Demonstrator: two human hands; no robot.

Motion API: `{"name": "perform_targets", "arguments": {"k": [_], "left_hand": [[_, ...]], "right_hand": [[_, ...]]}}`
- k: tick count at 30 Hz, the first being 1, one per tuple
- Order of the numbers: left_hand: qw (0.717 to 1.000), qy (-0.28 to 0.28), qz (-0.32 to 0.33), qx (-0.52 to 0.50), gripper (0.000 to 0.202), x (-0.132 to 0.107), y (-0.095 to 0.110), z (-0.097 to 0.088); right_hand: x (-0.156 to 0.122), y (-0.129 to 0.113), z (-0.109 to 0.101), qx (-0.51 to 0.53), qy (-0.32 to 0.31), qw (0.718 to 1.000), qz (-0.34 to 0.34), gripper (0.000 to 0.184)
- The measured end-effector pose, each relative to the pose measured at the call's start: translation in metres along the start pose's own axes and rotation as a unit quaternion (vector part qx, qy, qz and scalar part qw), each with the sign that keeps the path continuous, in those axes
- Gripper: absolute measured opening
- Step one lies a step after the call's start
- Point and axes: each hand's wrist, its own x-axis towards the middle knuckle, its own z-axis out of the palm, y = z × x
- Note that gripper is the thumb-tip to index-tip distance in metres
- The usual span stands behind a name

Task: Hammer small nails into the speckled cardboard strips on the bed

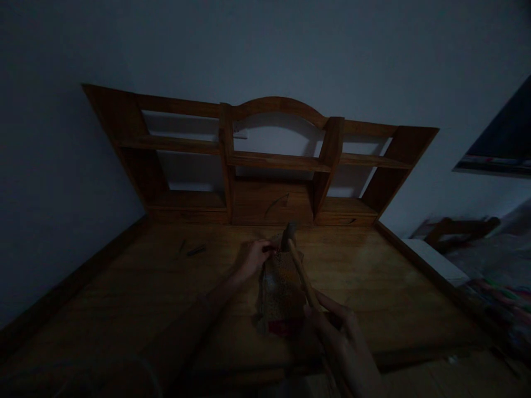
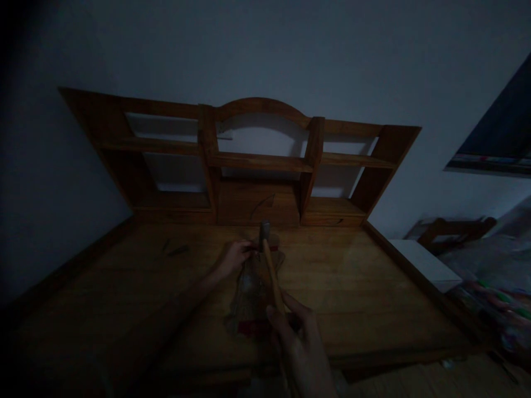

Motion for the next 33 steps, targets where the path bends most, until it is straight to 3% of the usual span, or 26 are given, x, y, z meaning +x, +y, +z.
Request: {"name": "perform_targets", "arguments": {"k": [5, 10, 15, 21, 26, 33], "left_hand": [[0.999, 0.006, 0.045, 0.007, 0.017, 0.001, -0.002, -0.003], [0.999, 0.011, 0.042, 0.006, 0.014, 0.0, -0.006, -0.001], [0.995, 0.081, 0.05, -0.039, 0.013, 0.003, -0.003, -0.01], [0.99, -0.023, 0.054, -0.126, 0.023, 0.005, -0.008, -0.025], [0.991, -0.051, 0.051, -0.117, 0.026, 0.001, -0.005, -0.017], [0.99, -0.081, 0.075, -0.083, 0.024, -0.003, -0.003, -0.007]], "right_hand": [[-0.001, 0.004, 0.003, 0.044, 0.009, 0.999, 0.014, 0.063], [-0.005, -0.001, 0.0, -0.007, 0.002, 1.0, -0.016, 0.063], [-0.005, 0.002, -0.006, -0.031, 0.003, 0.999, -0.018, 0.061], [-0.005, 0.0, -0.008, 0.0, 0.042, 0.999, -0.014, 0.063], [0.0, 0.005, -0.008, 0.006, 0.021, 1.0, 0.008, 0.068], [-0.003, 0.001, -0.001, 0.03, 0.011, 0.999, -0.012, 0.067]]}}
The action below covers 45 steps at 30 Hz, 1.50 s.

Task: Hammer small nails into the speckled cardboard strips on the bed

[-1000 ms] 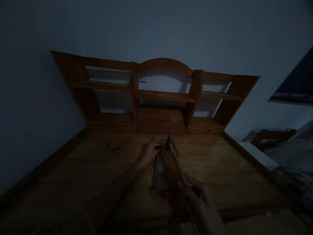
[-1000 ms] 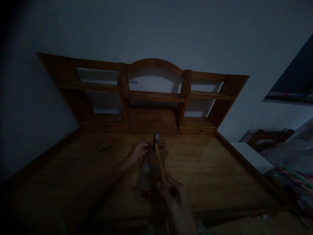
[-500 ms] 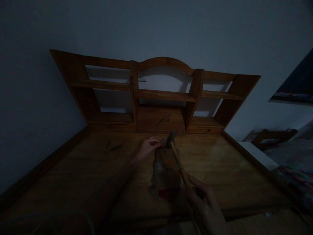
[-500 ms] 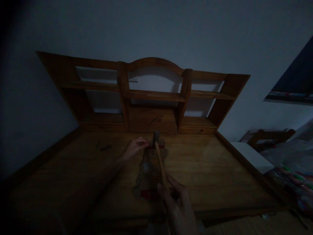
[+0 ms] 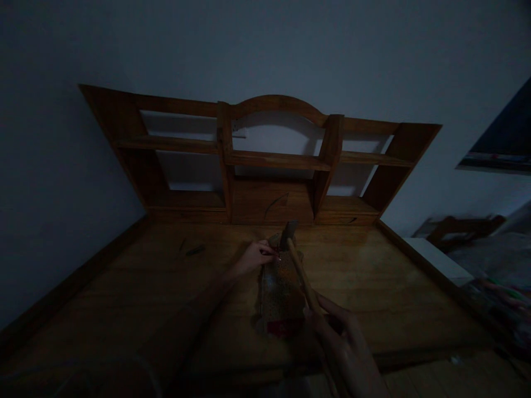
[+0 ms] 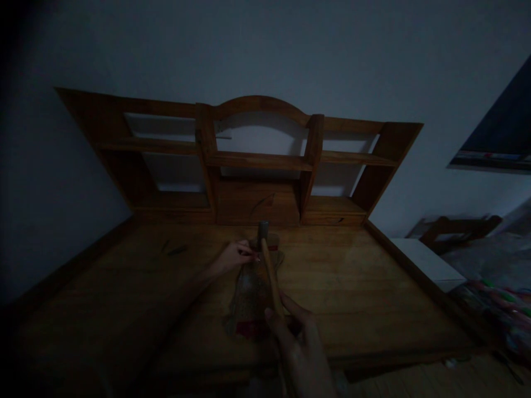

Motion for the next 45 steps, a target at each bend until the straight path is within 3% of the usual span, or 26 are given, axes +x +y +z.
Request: {"name": "perform_targets", "arguments": {"k": [11, 20, 26, 30, 32, 37, 45], "left_hand": [[1.0, -0.001, -0.015, 0.02, 0.026, 0.0, 0.0, 0.005], [1.0, -0.003, 0.001, 0.018, 0.026, 0.0, -0.003, 0.004], [1.0, -0.003, -0.001, 0.022, 0.023, 0.0, -0.007, 0.006], [1.0, -0.006, 0.009, 0.025, 0.022, -0.001, -0.007, 0.006], [0.999, -0.006, 0.013, 0.031, 0.023, -0.001, -0.005, 0.005], [0.999, -0.002, 0.013, 0.044, 0.023, -0.001, -0.001, 0.005], [1.0, -0.001, 0.015, 0.004, 0.025, -0.001, -0.001, -0.002]], "right_hand": [[0.007, 0.015, 0.004, 0.003, -0.003, 1.0, 0.026, 0.065], [0.004, 0.006, -0.006, -0.041, -0.026, 0.999, 0.0, 0.065], [0.002, 0.006, 0.003, -0.005, -0.003, 0.999, 0.04, 0.065], [0.002, 0.008, 0.005, 0.017, -0.017, 0.999, 0.031, 0.063], [0.001, 0.008, 0.001, 0.008, -0.014, 1.0, 0.008, 0.061], [-0.004, 0.004, -0.018, -0.023, 0.058, 0.997, -0.037, 0.054], [0.002, -0.001, -0.047, -0.003, 0.005, 0.999, -0.047, 0.056]]}}
